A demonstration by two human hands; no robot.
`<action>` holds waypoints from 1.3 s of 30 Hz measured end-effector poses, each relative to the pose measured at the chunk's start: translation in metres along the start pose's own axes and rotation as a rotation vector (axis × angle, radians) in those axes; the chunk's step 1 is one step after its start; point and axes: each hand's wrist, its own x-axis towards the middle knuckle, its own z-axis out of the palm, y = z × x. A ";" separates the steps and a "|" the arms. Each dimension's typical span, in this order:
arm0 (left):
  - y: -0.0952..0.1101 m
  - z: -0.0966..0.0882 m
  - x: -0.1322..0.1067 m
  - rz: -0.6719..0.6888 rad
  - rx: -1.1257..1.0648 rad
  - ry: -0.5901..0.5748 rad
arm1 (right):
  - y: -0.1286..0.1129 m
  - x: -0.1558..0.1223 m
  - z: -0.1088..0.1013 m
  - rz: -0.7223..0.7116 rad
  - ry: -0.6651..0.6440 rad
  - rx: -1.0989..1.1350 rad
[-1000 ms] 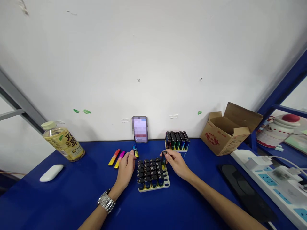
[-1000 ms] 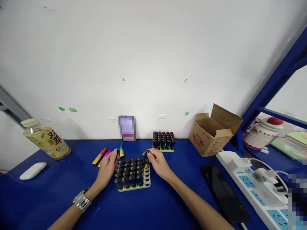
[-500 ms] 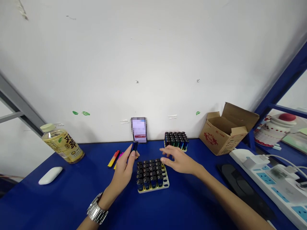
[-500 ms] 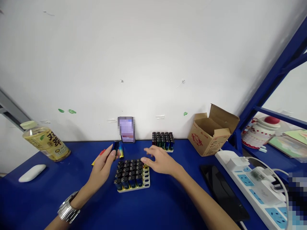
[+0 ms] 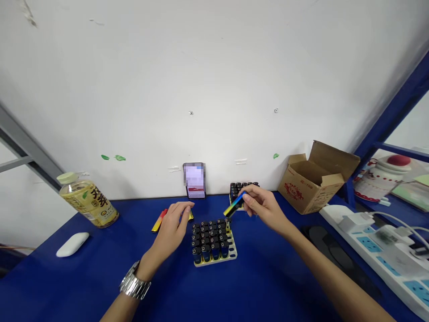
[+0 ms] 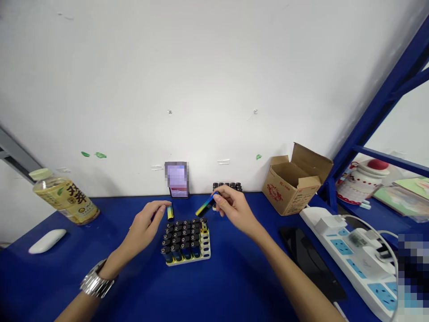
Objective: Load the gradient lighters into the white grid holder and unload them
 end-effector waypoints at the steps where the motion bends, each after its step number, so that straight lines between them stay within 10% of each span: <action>1: -0.012 0.003 0.002 0.007 0.077 -0.013 | 0.005 -0.002 -0.007 0.061 -0.078 -0.015; 7: -0.051 0.030 -0.004 0.080 0.375 -0.177 | 0.029 -0.021 0.001 0.150 -0.298 -0.207; 18: -0.035 0.020 -0.007 -0.048 0.519 -0.259 | 0.017 -0.025 0.026 0.026 -0.367 -0.735; 24: -0.021 0.015 -0.007 -0.127 0.692 -0.287 | 0.020 -0.031 0.027 0.106 -0.341 -0.606; 30: -0.019 -0.012 0.001 -0.411 0.883 -0.079 | 0.021 -0.032 0.011 0.187 -0.357 -0.471; 39: -0.037 -0.008 0.005 -0.401 0.826 -0.314 | 0.046 -0.023 0.019 0.194 -0.494 -0.473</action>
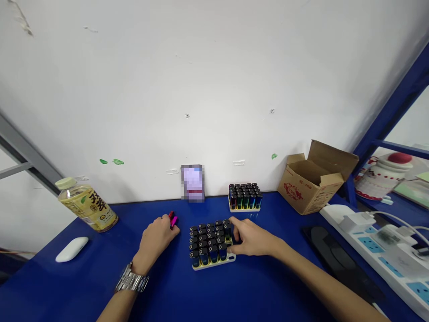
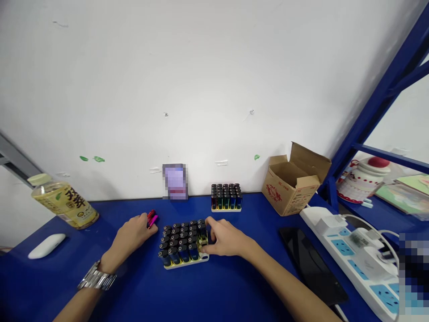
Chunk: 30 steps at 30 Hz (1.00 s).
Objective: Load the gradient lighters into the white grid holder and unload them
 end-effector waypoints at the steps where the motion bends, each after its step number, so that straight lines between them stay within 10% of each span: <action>1: 0.003 -0.001 0.000 0.012 -0.011 -0.009 | -0.001 0.003 0.003 0.000 0.008 -0.029; 11: 0.004 0.006 0.015 0.089 -0.249 0.076 | -0.015 0.019 0.022 0.030 0.108 -0.062; 17: -0.005 -0.030 0.003 0.032 -0.649 0.279 | -0.017 0.020 -0.005 -0.120 0.081 0.118; 23: 0.031 -0.075 -0.032 0.329 -0.770 0.053 | -0.043 0.028 -0.015 -0.286 0.373 0.195; 30: 0.068 -0.081 -0.040 0.534 -0.724 0.058 | -0.076 0.051 0.006 -0.406 0.636 0.716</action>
